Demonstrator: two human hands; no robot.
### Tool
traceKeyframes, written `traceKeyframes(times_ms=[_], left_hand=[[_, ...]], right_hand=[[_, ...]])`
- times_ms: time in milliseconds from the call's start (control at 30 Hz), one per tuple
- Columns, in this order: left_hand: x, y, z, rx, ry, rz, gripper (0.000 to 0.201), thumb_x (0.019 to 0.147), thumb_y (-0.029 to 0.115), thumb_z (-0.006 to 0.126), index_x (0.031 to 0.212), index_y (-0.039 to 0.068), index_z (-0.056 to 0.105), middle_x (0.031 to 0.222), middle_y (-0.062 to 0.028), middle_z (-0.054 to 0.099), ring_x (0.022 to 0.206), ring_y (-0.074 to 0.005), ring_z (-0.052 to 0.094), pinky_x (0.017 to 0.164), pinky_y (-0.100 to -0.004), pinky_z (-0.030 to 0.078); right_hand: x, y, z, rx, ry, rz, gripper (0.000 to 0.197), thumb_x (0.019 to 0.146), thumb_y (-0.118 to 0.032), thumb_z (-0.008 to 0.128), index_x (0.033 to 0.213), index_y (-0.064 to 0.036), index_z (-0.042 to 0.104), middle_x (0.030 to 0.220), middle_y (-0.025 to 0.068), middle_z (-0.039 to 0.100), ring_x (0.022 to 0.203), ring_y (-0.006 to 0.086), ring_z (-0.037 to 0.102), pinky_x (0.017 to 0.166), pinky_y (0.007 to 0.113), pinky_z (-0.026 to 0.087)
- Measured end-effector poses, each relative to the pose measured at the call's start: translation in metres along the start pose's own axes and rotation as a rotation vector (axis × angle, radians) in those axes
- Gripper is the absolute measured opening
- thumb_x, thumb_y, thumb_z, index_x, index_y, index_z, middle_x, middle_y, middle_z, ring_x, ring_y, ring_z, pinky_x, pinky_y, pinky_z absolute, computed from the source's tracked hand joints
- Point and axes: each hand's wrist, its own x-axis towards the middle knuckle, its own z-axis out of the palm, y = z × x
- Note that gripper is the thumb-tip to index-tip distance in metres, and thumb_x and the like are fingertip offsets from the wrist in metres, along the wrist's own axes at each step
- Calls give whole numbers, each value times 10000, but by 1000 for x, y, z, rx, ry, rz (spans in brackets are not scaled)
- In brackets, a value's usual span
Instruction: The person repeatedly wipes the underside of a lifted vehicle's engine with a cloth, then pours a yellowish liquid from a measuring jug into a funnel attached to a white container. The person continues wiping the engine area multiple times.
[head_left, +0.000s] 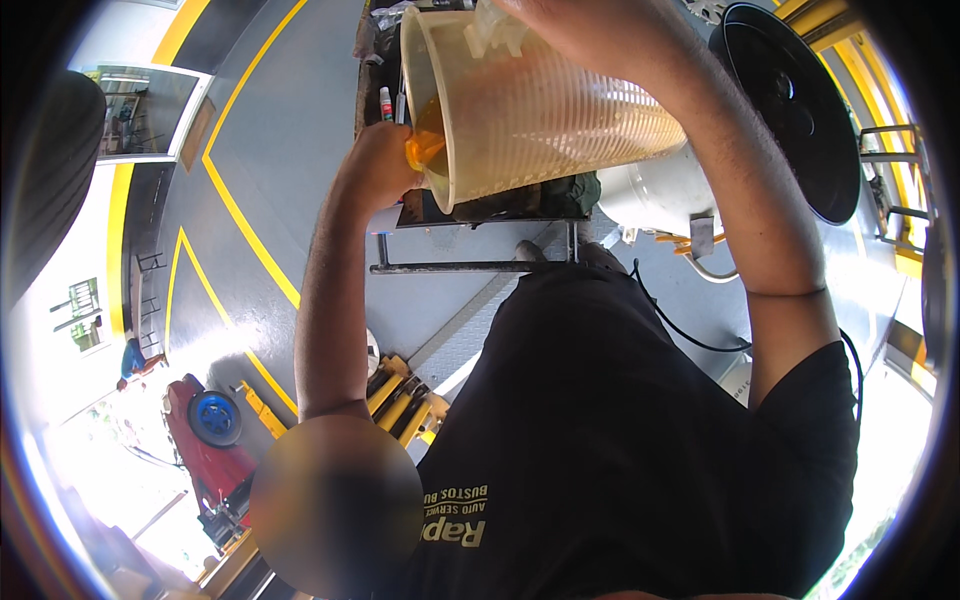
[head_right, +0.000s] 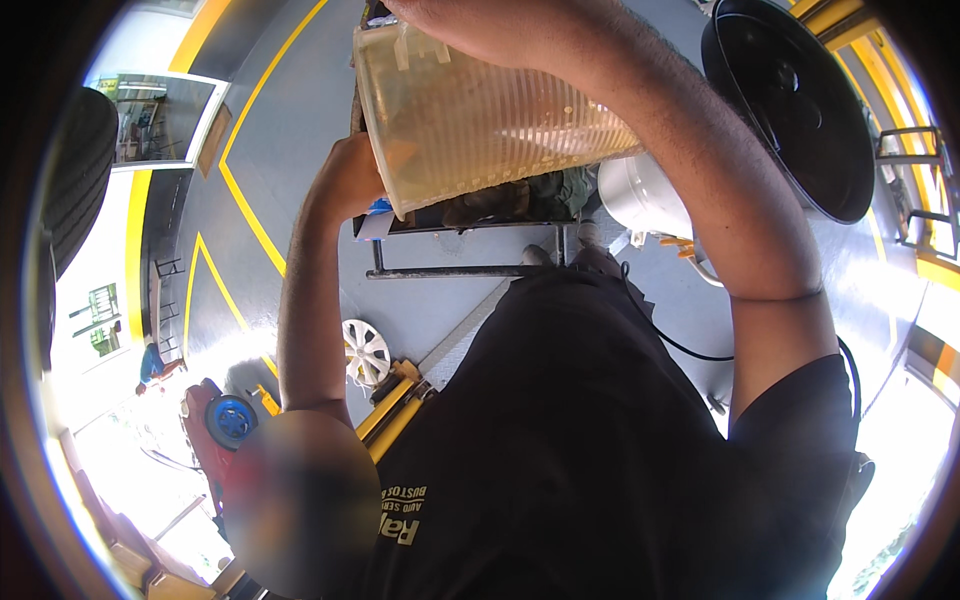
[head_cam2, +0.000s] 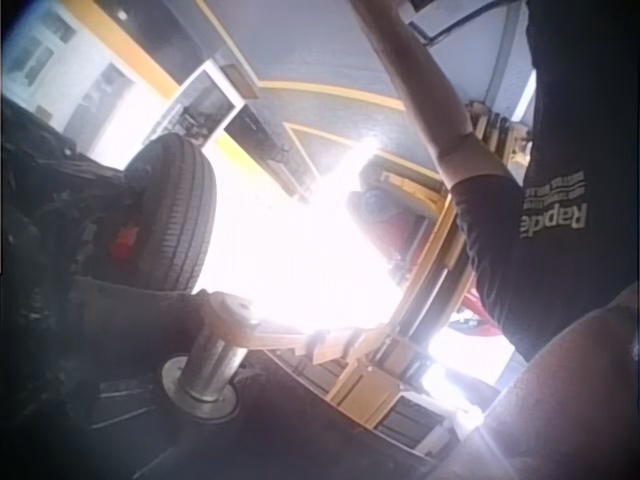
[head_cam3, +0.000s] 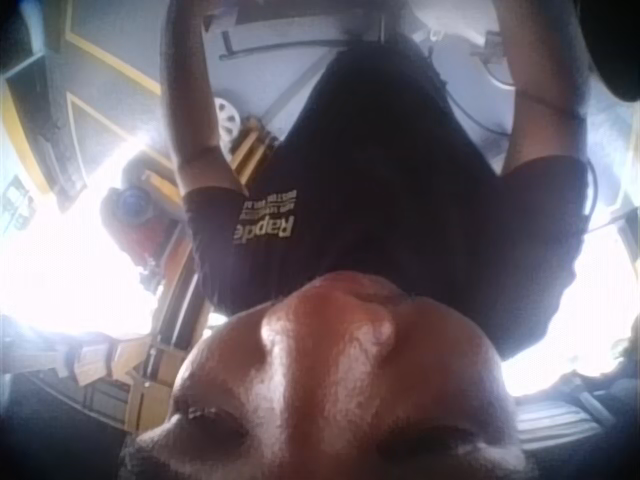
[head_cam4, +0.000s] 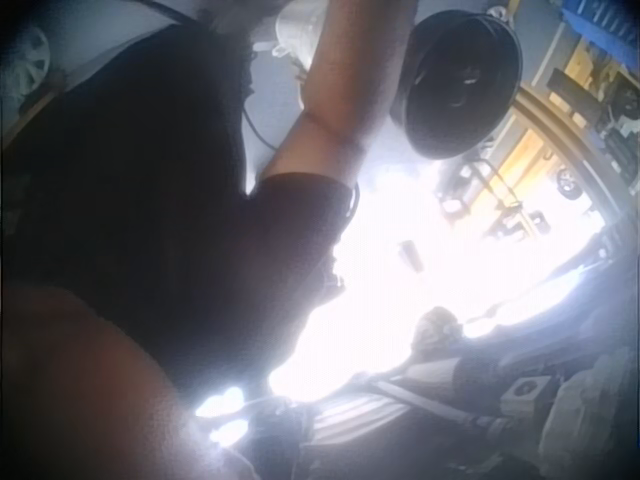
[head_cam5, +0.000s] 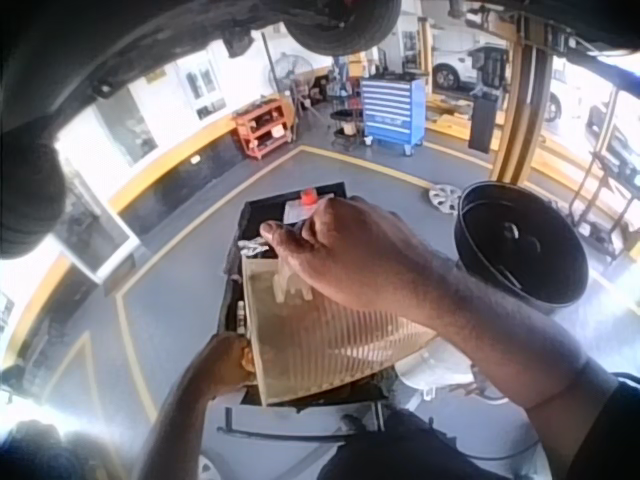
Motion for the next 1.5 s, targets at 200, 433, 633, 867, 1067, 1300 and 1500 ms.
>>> traceKeyframes(times_ms=[200, 433, 633, 867, 1067, 1300, 1500], left_hand=[[1, -2, 3, 38, 50, 26, 354, 805, 102, 813, 1142, 32, 728, 1012, -200, 770, 919, -357, 757, 841, -416, 595], [0, 1, 2, -3, 33, 17, 355, 777, 81, 828, 1113, 13, 735, 1006, -198, 766, 925, -349, 752, 840, -420, 590], [-2, 7, 1, -21, 37, -28, 402, 709, 26, 880, 1085, -14, 745, 1006, -189, 759, 958, -325, 744, 864, -419, 579], [-1, 7, 1, -20, 24, -54, 397, 715, 9, 857, 1096, -2, 745, 1013, -190, 757, 956, -329, 745, 860, -419, 584], [-2, 7, 1, -19, 39, -46, 402, 726, 11, 855, 1111, -5, 741, 1009, -191, 759, 956, -320, 752, 858, -407, 592], [-4, 12, -1, -10, 33, -36, 410, 743, -2, 847, 1136, -8, 734, 1017, -192, 766, 923, -307, 765, 839, -405, 607], [-3, 11, 0, -65, 22, -77, 407, 750, 7, 853, 1137, -19, 729, 1022, -205, 764, 896, -310, 768, 818, -395, 618]], right_hand=[[7, 0, 6, -140, 7, -46, 624, 1083, -450, 493, 668, -17, 665, 602, 127, 641, 637, 289, 704, 712, 437, 596], [4, 11, 3, -28, -75, -43, 601, 1097, -421, 475, 696, -25, 683, 552, 100, 603, 603, 268, 692, 680, 428, 593], [10, 12, 14, -185, 32, -226, 629, 1099, -426, 468, 644, -35, 658, 514, 100, 580, 564, 253, 682, 670, 419, 601], [6, 10, 4, -69, -85, -57, 620, 1102, -415, 465, 647, -36, 650, 512, 99, 572, 554, 245, 676, 644, 419, 598], [9, 12, 9, -91, -89, -96, 575, 1109, -387, 462, 707, -32, 669, 506, 89, 560, 528, 246, 663, 597, 407, 591], [6, 2, 2, -93, -84, -87, 627, 1106, -410, 460, 633, -35, 632, 484, 75, 554, 482, 221, 640, 577, 391, 589], [1, -8, -6, 10, -117, 78, 664, 1095, -455, 477, 585, -51, 610, 459, 56, 537, 422, 177, 595, 526, 382, 570]])
